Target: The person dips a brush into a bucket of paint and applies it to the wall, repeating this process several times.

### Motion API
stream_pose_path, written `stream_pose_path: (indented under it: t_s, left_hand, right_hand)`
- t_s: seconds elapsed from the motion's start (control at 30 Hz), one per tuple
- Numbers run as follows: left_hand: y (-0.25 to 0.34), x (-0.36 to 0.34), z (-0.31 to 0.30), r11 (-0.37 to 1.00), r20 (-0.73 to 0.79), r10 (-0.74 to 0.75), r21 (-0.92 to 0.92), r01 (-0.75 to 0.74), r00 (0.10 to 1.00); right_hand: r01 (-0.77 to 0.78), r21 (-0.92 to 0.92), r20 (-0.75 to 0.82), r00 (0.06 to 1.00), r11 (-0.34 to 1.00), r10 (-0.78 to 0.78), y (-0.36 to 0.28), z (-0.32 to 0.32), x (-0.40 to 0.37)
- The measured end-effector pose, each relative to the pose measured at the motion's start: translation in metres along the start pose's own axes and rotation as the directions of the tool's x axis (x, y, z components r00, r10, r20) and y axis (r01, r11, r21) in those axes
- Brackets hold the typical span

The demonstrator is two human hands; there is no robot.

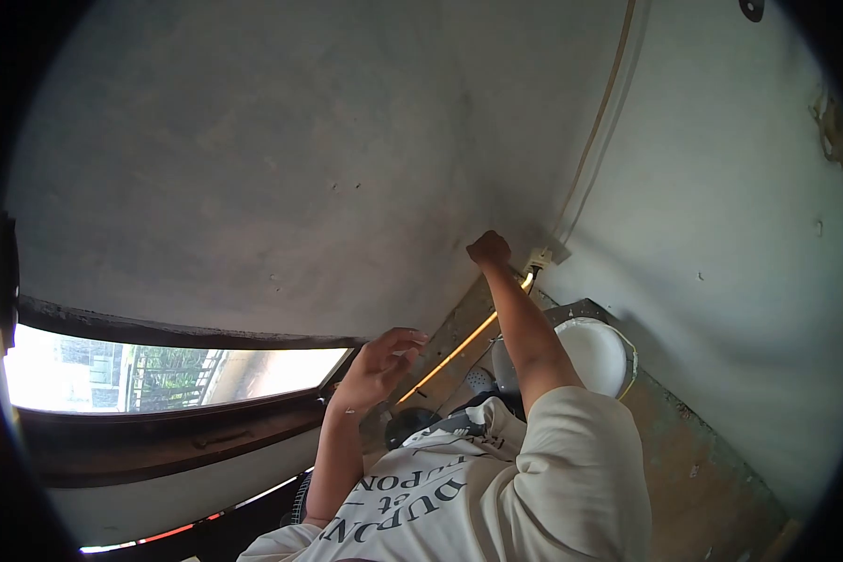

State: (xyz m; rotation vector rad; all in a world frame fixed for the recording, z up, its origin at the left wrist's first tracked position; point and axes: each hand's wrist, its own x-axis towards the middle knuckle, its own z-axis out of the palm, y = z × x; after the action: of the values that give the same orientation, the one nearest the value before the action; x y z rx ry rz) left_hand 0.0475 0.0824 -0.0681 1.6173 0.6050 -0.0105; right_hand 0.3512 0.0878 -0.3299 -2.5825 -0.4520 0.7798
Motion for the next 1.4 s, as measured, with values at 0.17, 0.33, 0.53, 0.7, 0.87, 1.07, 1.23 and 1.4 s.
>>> stream_pose_path:
  t_s: [0.17,0.33,0.53,0.7,0.87,1.07,1.23,1.4]
  left_hand:
    - [0.019,0.0,0.005,0.996,0.007,0.086,0.022,-0.086,0.996]
    - [0.026,-0.002,0.009,0.99,0.028,0.139,-0.005,-0.139,0.99]
    - [0.029,-0.001,0.015,0.985,0.088,0.175,0.001,-0.175,0.981]
    - [0.036,-0.007,0.017,0.986,0.093,0.168,-0.024,-0.167,0.981]
    - [0.026,-0.015,0.008,0.991,0.067,0.133,-0.04,-0.131,0.989]
    - [0.009,-0.018,0.002,0.995,0.007,0.081,-0.052,-0.081,0.997]
    - [0.004,-0.017,0.005,0.997,0.02,0.07,-0.027,-0.07,0.997]
    - [0.008,-0.015,0.008,0.997,0.032,0.074,-0.034,-0.073,0.997]
  right_hand:
    - [0.071,0.102,-0.106,0.993,0.992,-0.06,-0.069,-0.077,-0.035]
    - [0.228,0.26,-0.094,0.973,0.938,-0.21,-0.117,-0.18,-0.098]
    - [0.427,0.493,-0.195,0.903,0.758,-0.382,-0.14,-0.263,-0.157]
    - [0.486,0.699,-0.233,0.848,0.525,-0.475,-0.139,-0.255,-0.157]
    - [0.252,0.788,0.036,0.891,0.561,-0.452,-0.096,-0.135,-0.075]
    - [0.044,0.744,0.21,0.932,0.667,-0.296,-0.031,-0.036,-0.031]
    - [-0.036,0.425,0.3,0.948,0.904,-0.104,0.01,0.007,0.004]
    - [-0.019,0.086,-0.019,1.0,0.996,0.02,-0.012,-0.016,-0.014]
